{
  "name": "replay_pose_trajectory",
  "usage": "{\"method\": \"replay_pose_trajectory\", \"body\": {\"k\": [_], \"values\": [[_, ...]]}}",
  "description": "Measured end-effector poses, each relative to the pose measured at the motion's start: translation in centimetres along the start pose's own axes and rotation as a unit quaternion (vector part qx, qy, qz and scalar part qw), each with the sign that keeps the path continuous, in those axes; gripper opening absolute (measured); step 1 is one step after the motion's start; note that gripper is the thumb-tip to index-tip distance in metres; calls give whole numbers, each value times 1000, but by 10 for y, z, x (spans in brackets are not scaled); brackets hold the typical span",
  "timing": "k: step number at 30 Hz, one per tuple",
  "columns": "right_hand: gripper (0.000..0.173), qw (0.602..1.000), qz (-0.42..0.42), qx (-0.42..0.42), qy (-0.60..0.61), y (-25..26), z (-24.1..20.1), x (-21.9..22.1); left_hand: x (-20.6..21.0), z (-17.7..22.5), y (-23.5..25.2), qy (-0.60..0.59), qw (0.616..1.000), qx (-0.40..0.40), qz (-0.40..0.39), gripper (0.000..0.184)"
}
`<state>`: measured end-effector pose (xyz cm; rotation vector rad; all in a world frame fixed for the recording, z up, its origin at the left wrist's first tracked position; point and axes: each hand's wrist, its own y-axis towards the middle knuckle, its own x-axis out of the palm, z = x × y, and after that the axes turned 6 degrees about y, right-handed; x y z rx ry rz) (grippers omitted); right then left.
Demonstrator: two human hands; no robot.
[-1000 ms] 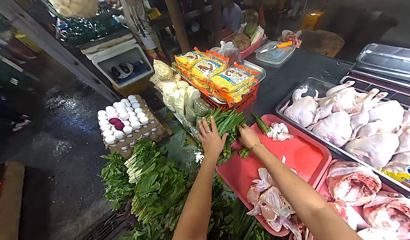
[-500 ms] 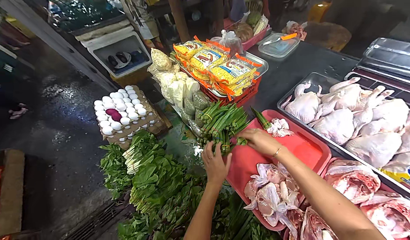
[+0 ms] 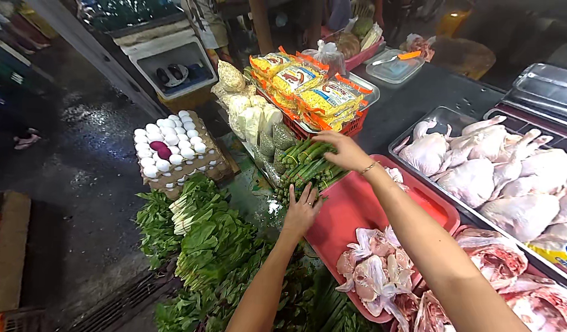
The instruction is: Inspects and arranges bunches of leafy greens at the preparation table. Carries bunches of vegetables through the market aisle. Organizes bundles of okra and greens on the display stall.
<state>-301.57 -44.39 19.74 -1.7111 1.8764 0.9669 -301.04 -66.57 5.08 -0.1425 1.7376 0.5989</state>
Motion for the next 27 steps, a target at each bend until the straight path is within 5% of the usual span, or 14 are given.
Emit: {"method": "replay_pose_trajectory", "body": {"k": [3, 8, 11, 16, 19, 23, 27], "values": [[35, 984, 67, 147, -76, -18, 47, -22, 7, -5, 1, 11, 998, 15, 59, 27], [38, 911, -30, 357, -205, -37, 103, 6, 5, -11, -1, 69, 993, 70, 62, 40], [55, 903, -11, 364, -228, -32, 125, 24, 8, -7, -1, 85, 993, 59, 54, 29], [66, 900, 17, 397, -179, -29, 132, 23, 0, 9, 1, 101, 993, 18, -61, 46], [65, 915, 86, 377, -111, -39, 121, 6, -8, 16, 1, 87, 994, 2, -65, 45], [67, 919, 213, 326, 69, -56, 81, -21, -21, 20, -1, 58, 997, -22, -51, 40], [72, 872, 272, 252, 321, -51, 24, -27, -37, 26, 10, 25, 994, -53, -95, 32]]}}
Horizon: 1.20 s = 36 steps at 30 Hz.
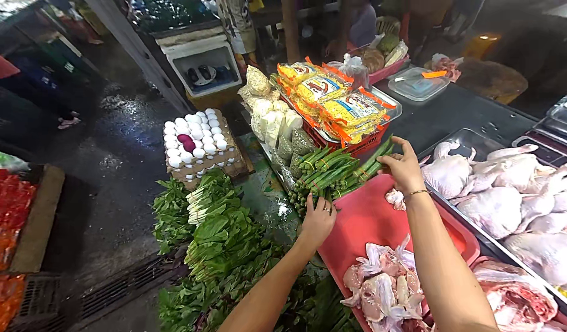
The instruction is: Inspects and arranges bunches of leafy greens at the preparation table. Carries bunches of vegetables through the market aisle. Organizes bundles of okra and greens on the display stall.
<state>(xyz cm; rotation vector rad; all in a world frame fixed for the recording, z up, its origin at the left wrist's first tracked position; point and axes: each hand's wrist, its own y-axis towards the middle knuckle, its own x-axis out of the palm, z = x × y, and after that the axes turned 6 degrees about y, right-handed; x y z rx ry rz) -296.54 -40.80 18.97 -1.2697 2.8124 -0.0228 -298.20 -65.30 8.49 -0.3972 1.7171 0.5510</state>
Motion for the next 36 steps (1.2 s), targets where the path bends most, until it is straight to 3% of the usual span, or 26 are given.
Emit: {"method": "replay_pose_trajectory", "body": {"k": [3, 6, 11, 17, 22, 24, 28, 31, 36], "values": [[71, 996, -32, 9, 85, -14, -24, 26, -7, 2, 4, -10, 1000, -4, -13, 29], [63, 993, -38, 24, 111, -22, -27, 37, 2, 2, -1, 16, 999, -5, 44, 28], [49, 982, -58, 108, 141, -44, 7, 23, 17, -1, -9, 17, 990, -32, 140, 28], [48, 962, 10, 218, 165, -61, 59, 6, 36, -9, -21, -73, 987, -38, 141, 31], [52, 969, -45, 237, 54, -65, 76, 3, 43, -13, -26, -16, 988, 75, 135, 28], [56, 971, -57, 231, -1, -63, 80, 4, 31, -1, -20, 26, 994, 96, 45, 30], [59, 958, -98, 196, -188, -53, 96, 6, 15, 22, 9, 124, 982, 34, -137, 45], [57, 917, -141, 155, -341, -50, 107, 6, 16, 25, 20, 108, 984, 7, -141, 42], [56, 922, -123, 165, -329, -50, 116, 12, 28, 16, 15, 67, 995, -13, -68, 41]]}}
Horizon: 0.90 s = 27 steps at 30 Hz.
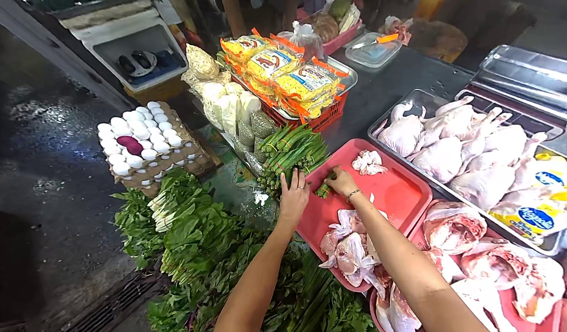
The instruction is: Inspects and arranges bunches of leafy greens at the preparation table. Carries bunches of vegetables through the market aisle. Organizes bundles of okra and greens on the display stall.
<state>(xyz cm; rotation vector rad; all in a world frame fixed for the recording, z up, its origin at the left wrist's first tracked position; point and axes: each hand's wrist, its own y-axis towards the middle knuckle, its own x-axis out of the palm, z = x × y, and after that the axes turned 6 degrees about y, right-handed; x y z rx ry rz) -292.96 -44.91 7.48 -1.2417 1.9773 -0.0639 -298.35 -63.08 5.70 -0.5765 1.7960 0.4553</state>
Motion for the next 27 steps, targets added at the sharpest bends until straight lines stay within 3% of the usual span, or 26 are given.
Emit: {"method": "replay_pose_trajectory", "body": {"k": [6, 11, 13, 17, 20, 24, 27], "values": [[49, 992, 20, 18, 126, -5, -2, 5, 24, -15, -23, -67, 989, 38, 128, 36], [45, 958, -15, 27, 284, -26, -14, -7, 29, -28, -66, -192, 948, -76, 241, 36], [45, 947, -30, 20, 319, -27, -23, -8, 29, -27, -77, -217, 938, -144, 230, 36], [41, 920, -71, 6, 385, -34, -51, 4, 19, -18, -75, -288, 924, -224, 116, 48], [44, 914, -70, -13, 399, -35, -67, 21, 14, -15, -62, -295, 919, -247, 90, 51], [39, 938, -46, 14, 344, -38, -67, 31, 15, -15, -49, -283, 923, -258, 37, 51], [33, 906, 1, 41, 421, -42, -51, 39, 19, -18, -48, -291, 923, -246, 48, 45]]}}
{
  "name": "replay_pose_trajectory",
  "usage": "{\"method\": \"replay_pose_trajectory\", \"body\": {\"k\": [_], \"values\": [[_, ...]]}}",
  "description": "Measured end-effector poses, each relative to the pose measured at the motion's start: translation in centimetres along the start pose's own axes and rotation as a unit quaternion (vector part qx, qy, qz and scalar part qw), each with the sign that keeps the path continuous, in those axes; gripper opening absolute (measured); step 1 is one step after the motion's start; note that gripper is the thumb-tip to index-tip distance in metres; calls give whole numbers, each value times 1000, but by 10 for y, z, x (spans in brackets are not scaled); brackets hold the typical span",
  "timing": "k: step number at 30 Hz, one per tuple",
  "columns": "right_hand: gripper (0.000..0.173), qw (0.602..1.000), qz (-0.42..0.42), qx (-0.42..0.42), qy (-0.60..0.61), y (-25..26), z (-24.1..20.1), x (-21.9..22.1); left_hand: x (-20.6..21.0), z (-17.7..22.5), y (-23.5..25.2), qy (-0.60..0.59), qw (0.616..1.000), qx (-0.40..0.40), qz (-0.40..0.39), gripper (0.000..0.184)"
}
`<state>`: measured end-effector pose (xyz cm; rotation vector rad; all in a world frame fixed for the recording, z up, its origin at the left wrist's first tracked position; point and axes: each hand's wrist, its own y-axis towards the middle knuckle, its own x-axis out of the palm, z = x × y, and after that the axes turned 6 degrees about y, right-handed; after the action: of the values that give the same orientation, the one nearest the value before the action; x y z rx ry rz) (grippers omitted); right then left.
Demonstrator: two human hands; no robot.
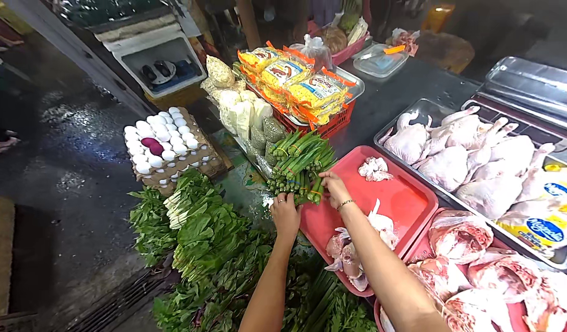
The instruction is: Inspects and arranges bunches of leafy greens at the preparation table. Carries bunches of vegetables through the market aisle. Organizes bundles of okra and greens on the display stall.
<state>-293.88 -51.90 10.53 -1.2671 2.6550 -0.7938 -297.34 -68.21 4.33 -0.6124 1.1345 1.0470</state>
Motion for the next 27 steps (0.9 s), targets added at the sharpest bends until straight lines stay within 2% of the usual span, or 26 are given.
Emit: {"method": "replay_pose_trajectory", "body": {"k": [3, 5, 9, 12, 15, 19, 20, 22, 25, 27], "values": [[34, 990, 29, -4, 141, 1, 15, 4, -3, -2, -4, -26, 1000, 15, -10, 42], [34, 981, 32, -8, 191, 2, 17, 9, -7, -1, -8, -45, 999, 11, -17, 42], [40, 976, 41, -1, 214, 1, 14, 17, -11, 1, -32, -156, 987, -42, 2, 42], [41, 972, 57, -13, 227, 3, 16, 24, -19, -1, -56, -262, 959, -95, 42, 38], [40, 967, 70, -22, 244, 7, 20, 32, -23, -10, -73, -416, 893, -161, 70, 33], [42, 968, 73, -29, 240, 13, 26, 40, -29, -8, -68, -627, 729, -269, 60, 23], [41, 968, 71, -30, 238, 13, 26, 39, -33, -4, -63, -654, 700, -284, 41, 25], [41, 970, 71, -30, 231, 12, 25, 36, -38, 3, -51, -680, 676, -285, -1, 29], [40, 974, 75, -38, 211, 9, 22, 30, -37, 11, -32, -684, 673, -275, -56, 31], [38, 976, 82, -49, 194, 9, 22, 25, -35, 16, -21, -688, 659, -285, -106, 31]]}}
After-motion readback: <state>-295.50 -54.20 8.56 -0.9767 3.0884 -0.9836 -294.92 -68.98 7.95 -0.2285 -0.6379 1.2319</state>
